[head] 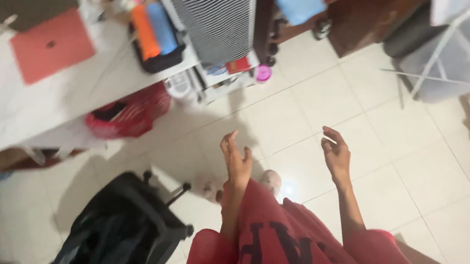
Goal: Folding various items of clothing on a table and then packing them into a black backpack.
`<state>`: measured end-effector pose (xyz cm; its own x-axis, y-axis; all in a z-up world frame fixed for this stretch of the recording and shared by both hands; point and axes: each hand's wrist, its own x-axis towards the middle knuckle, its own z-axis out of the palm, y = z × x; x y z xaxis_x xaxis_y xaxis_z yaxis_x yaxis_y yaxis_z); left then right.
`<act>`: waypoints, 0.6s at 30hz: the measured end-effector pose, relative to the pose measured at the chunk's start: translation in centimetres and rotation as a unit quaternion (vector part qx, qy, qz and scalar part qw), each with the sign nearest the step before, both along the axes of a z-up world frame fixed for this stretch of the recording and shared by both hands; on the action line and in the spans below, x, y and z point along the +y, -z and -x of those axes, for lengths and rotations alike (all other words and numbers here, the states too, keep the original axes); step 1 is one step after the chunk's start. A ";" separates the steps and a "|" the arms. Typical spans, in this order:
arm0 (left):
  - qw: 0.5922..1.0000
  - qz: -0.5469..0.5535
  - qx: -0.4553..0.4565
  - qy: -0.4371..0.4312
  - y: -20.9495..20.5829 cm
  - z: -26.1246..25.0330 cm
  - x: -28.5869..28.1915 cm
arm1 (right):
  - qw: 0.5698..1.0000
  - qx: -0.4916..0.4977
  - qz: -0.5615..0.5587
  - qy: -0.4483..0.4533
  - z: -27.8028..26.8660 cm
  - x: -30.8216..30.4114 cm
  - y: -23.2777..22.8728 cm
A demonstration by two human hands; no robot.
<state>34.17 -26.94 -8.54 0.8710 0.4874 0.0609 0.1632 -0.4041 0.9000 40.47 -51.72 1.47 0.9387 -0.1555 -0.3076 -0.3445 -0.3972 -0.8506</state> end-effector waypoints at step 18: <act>0.960 -0.083 0.096 0.251 -0.8 -24.5 -17.6 | 0.969 -0.019 -0.059 0.239 -10.7 -21.5 1.2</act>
